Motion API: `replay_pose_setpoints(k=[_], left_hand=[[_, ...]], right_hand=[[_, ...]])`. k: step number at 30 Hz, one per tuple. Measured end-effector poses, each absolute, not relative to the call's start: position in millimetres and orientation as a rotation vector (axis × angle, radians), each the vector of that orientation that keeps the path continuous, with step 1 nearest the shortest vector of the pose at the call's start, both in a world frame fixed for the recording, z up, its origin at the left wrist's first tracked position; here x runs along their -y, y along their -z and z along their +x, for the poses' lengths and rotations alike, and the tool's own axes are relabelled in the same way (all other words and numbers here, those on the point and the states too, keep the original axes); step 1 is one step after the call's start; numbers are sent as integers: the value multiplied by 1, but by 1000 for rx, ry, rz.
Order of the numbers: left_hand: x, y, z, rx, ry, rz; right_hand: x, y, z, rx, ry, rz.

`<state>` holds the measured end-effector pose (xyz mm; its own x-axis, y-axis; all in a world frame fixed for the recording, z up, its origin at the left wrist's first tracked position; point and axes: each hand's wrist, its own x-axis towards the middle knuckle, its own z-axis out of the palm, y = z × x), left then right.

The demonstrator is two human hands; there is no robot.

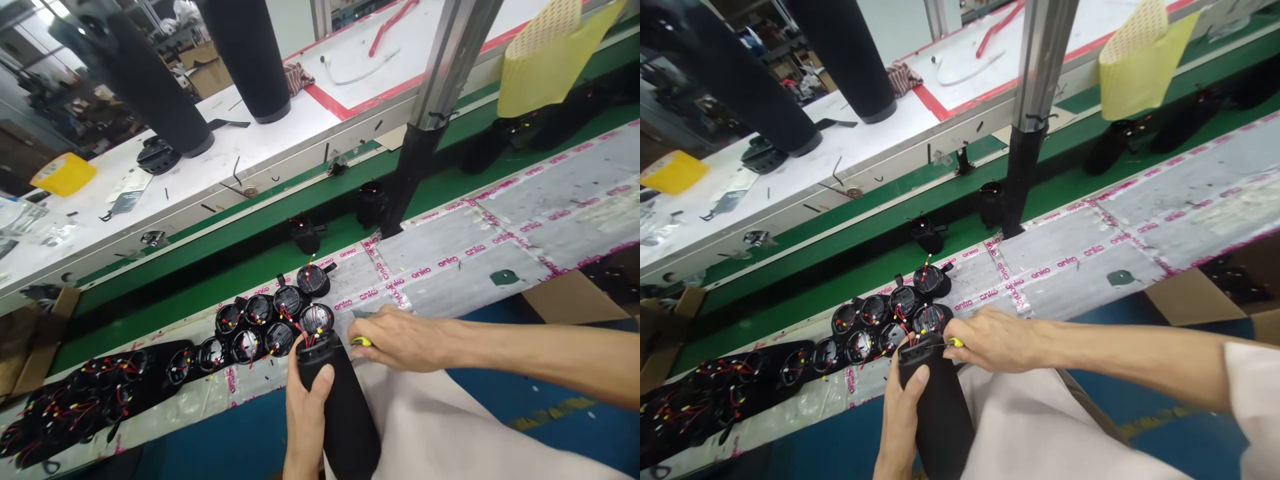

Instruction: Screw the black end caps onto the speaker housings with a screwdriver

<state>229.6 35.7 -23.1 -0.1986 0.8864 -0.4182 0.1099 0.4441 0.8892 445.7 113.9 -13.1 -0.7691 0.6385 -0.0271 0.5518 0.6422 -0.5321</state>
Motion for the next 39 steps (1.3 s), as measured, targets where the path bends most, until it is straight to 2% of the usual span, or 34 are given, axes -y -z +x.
replay_pose_setpoints(k=[4,10,21,33,39], left_hand=[[-34,25,224,-1585,-947,832],[-39,16,223,-1404,-937,779],[-37,14,222,-1496,-893,913],[-31,0,233,-1694,-883,1015],[-28,7,234,-1737,-814,1061]], right_hand=[[-112,2,446,2675,-887,-1094],[-110,-17,440,2745,-833,-975],[-103,-8,431,2874,-444,-882],[-97,0,437,2910,-203,-743],[-103,7,439,2881,-184,-674]])
